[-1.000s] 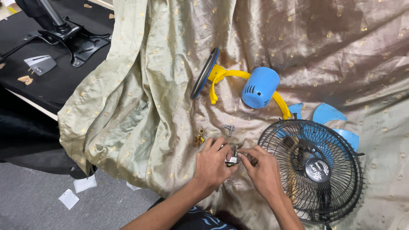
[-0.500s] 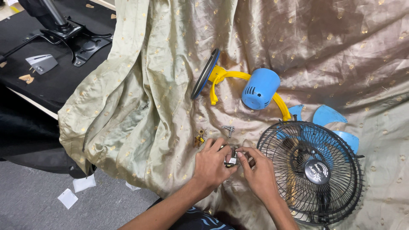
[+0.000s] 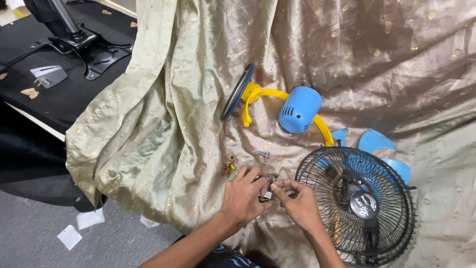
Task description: The person brushes dust off the blue fan blades with a brush, then removes the blade assembly from the fan motor. They separate the motor housing halves, take out internal coils and small screws, and handle the motor parts on their lap.
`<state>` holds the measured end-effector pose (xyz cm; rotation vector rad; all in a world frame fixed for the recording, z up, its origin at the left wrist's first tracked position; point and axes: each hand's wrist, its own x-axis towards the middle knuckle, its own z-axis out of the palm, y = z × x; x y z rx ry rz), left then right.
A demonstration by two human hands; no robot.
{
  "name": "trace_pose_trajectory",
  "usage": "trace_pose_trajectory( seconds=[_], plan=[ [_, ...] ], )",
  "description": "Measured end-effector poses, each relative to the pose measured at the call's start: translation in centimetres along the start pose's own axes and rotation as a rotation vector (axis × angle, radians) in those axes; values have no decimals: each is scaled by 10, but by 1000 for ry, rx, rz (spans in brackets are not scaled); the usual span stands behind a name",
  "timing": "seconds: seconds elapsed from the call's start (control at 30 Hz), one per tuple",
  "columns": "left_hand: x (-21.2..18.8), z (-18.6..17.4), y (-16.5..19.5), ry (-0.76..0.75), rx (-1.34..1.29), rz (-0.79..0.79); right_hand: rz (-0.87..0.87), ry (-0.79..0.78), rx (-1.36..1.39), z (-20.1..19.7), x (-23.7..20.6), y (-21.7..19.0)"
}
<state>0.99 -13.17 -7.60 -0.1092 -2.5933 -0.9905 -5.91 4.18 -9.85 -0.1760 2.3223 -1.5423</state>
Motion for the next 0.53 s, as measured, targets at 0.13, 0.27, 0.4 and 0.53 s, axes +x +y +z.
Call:
trace_pose_trajectory(
  seconds=[0.13,0.27,0.4,0.53],
  plan=[
    [0,-2,0,-36,-10,27,64,54,55,3,-6,1],
    [-4,-4,2,-63,-21,26,118,57,50,1,-9,4],
    [-7,-2,1,7,-46,92,60,61,92,4,-10,11],
    [-9,0,1,3,-32,83,80,80,100,5,-16,12]
  ],
)
